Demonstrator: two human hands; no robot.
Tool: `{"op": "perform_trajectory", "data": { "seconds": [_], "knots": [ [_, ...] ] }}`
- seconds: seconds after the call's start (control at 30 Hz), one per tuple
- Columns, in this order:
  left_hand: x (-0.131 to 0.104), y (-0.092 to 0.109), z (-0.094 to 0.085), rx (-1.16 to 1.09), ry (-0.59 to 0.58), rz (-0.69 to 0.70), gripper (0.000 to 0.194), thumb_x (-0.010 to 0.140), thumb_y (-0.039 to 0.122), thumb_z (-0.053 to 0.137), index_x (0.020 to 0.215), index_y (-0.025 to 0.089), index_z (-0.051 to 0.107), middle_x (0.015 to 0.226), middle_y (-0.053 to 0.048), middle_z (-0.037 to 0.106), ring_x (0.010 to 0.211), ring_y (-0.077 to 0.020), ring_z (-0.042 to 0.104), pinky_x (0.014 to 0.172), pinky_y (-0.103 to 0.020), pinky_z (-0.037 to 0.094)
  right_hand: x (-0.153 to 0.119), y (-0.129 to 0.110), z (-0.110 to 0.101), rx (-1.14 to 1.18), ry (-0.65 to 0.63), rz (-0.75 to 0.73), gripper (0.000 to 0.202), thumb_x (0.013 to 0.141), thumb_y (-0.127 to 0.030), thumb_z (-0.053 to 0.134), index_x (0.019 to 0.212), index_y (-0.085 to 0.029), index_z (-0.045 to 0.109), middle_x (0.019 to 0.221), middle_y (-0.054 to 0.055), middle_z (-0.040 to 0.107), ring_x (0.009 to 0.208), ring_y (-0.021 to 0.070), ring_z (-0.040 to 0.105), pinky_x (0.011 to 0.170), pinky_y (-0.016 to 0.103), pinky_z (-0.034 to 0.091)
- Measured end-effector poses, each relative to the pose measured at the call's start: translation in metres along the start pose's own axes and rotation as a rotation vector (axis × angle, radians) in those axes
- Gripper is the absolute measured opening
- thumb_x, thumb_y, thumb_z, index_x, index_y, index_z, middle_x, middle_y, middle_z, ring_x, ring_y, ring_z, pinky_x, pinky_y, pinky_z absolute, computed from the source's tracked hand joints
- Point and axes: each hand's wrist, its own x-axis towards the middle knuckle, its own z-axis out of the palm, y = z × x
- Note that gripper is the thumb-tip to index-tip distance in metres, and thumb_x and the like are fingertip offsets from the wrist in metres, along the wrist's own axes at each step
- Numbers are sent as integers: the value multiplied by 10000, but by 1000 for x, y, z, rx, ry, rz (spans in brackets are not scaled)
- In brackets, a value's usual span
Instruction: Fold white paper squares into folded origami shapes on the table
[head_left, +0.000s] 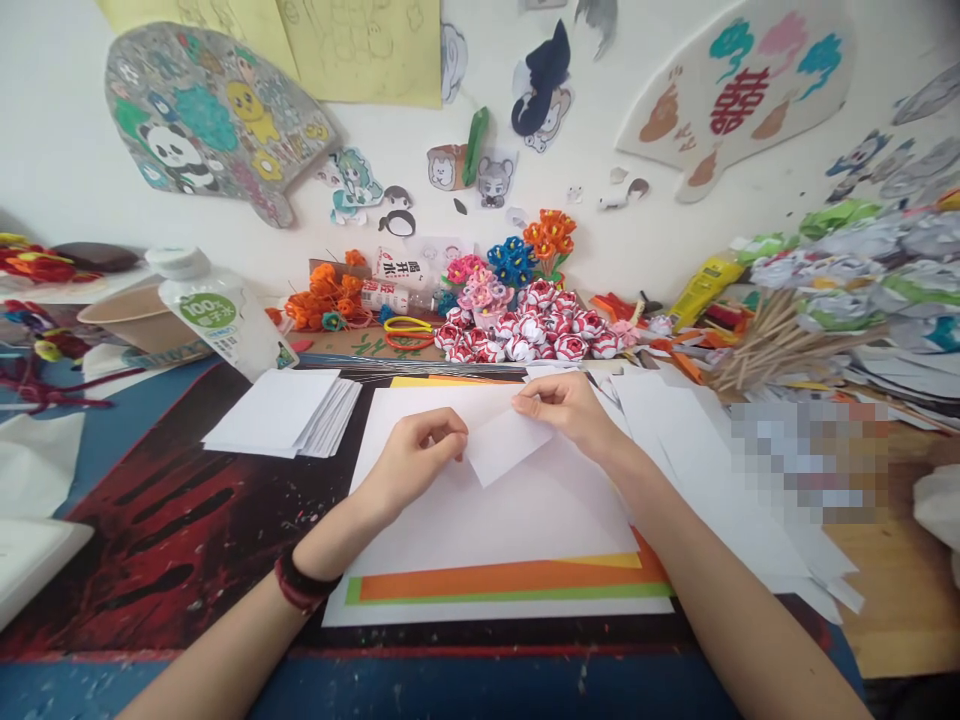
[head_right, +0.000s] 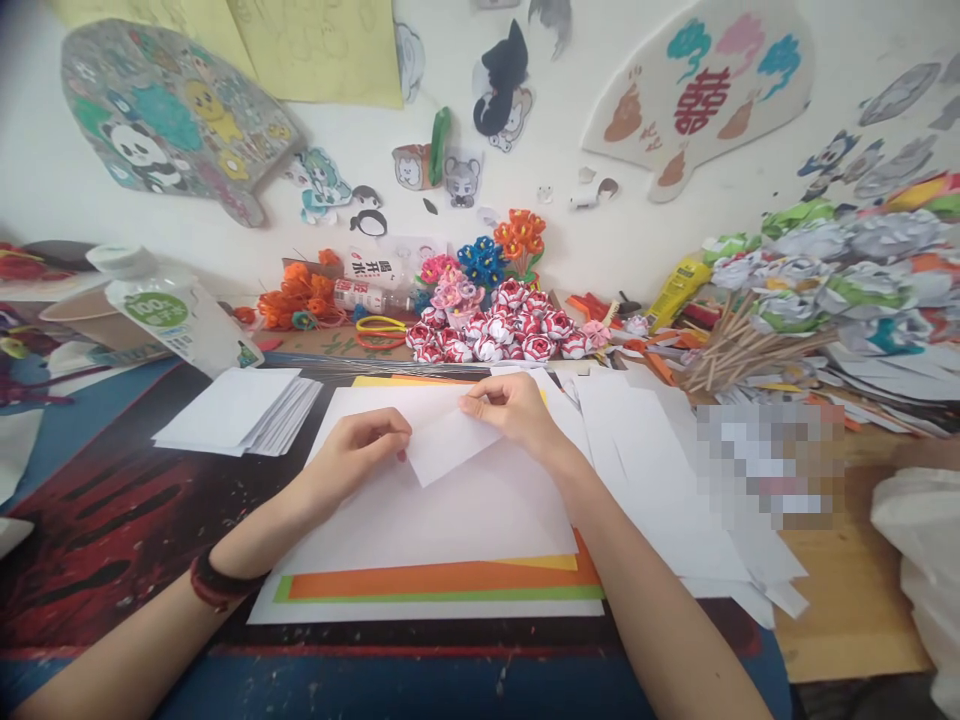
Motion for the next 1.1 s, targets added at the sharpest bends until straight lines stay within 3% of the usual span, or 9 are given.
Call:
{"op": "perform_trajectory", "data": {
  "seconds": [0.13, 0.2, 0.33, 0.43, 0.57, 0.7, 0.9, 1.1],
  "knots": [
    [1, -4, -6, 58, 64, 36, 152, 787, 223, 500, 665, 177, 577, 638, 4, 614, 651, -139, 542, 640, -250, 386, 2, 4, -10, 23, 176, -36, 288, 663, -433, 767, 677, -152, 705, 660, 12, 632, 596, 127, 512, 561, 260, 363],
    [2, -7, -7, 115, 116, 55, 175, 829, 278, 502, 727, 179, 605, 703, -6, 649, 661, -137, 545, 626, -246, 379, 4, 6, -9, 35, 190, -35, 287, 668, -433, 764, 690, -152, 707, 686, 16, 637, 616, 129, 520, 574, 259, 371],
    [3, -11, -3, 144, 168, 23, 259, 851, 421, 530, 896, 188, 634, 836, -25, 682, 677, -139, 555, 607, -244, 386, 5, 11, 3, 50, 113, 3, 301, 667, -449, 758, 734, -161, 708, 705, 13, 635, 632, 136, 538, 575, 254, 385],
    [3, -13, -1, 109, 182, -8, 254, 843, 416, 540, 850, 177, 628, 766, -24, 663, 691, -152, 572, 611, -245, 394, 4, 13, 10, 56, 62, 31, 314, 686, -466, 739, 786, -169, 708, 738, 13, 652, 646, 139, 557, 590, 253, 400],
    [2, -11, -2, 100, 272, 27, 228, 841, 383, 540, 781, 172, 602, 708, -10, 622, 665, -143, 554, 605, -240, 385, 3, 12, 12, -11, -121, 16, 299, 705, -446, 731, 784, -158, 713, 806, 35, 680, 746, 162, 596, 683, 269, 438],
    [0, -10, 0, 119, 205, 54, 220, 856, 368, 524, 785, 176, 604, 685, 8, 593, 636, -127, 519, 583, -233, 364, -1, 9, 17, -22, -247, 34, 305, 732, -447, 708, 796, -149, 717, 802, 50, 683, 763, 179, 607, 712, 291, 462],
    [-4, -9, 10, 141, 88, 100, 220, 886, 352, 496, 793, 180, 595, 570, 54, 419, 561, -104, 384, 552, -227, 308, -7, 2, 28, -74, -325, -4, 282, 793, -432, 652, 804, -160, 721, 766, 32, 668, 719, 162, 582, 665, 272, 446],
    [-6, -3, 9, 168, 43, 101, 213, 882, 326, 503, 766, 177, 600, 573, 47, 463, 564, -105, 409, 556, -227, 319, -9, 0, 29, -141, -335, -70, 228, 835, -363, 603, 842, -175, 732, 802, 31, 683, 743, 158, 577, 686, 267, 447]
  ]
}}
